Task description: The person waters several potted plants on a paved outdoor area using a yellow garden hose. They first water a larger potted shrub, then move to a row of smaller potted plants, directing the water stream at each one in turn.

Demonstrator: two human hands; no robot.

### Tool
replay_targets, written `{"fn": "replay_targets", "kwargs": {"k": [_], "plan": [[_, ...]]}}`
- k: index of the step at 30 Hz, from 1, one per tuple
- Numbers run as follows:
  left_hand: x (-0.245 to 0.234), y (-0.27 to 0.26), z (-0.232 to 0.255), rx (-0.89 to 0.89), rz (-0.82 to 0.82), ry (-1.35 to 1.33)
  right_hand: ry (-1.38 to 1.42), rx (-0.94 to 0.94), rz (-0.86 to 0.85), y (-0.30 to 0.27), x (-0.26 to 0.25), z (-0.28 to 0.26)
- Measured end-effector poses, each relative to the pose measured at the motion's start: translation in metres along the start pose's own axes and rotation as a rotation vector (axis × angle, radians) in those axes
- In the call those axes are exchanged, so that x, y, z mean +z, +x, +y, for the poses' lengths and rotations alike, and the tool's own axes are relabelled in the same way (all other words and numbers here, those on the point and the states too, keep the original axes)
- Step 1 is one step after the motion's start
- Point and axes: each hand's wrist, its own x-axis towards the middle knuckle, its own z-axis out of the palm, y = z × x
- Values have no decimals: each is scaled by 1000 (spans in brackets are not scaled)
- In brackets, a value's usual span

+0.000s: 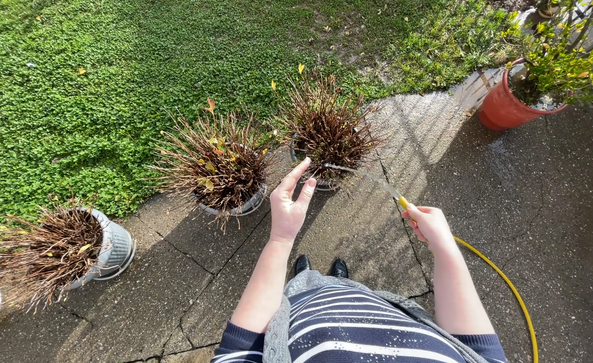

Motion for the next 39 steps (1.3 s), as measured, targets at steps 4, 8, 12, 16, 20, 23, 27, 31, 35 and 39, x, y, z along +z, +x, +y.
{"fn": "replay_targets", "kwargs": {"k": [4, 8, 12, 16, 20, 23, 27, 31, 35, 39], "plan": [[3, -1, -3, 8, -9, 5, 13, -1, 21, 3, -13, 7], [8, -1, -1, 26, -26, 13, 34, -25, 78, 0, -22, 8], [11, -2, -1, 29, -27, 1, 86, -97, 138, 7, -32, 18], [11, -2, 0, 34, -26, -7, 122, -121, 164, 25, -36, 28], [11, -3, -1, 41, -17, 0, 157, -176, 210, 19, -33, 20], [10, -3, 0, 39, -9, 6, 168, -212, 222, 14, -27, 10], [5, -2, 2, 34, 0, 10, 197, -245, 219, 18, -20, 2], [3, 1, 4, 38, 6, 23, 212, -262, 231, 12, -14, -12], [2, 6, 3, 49, 14, 19, 221, -296, 266, 20, -10, -19], [-2, 10, -5, 46, 12, 31, 212, -294, 281, 31, -8, -21]]}}
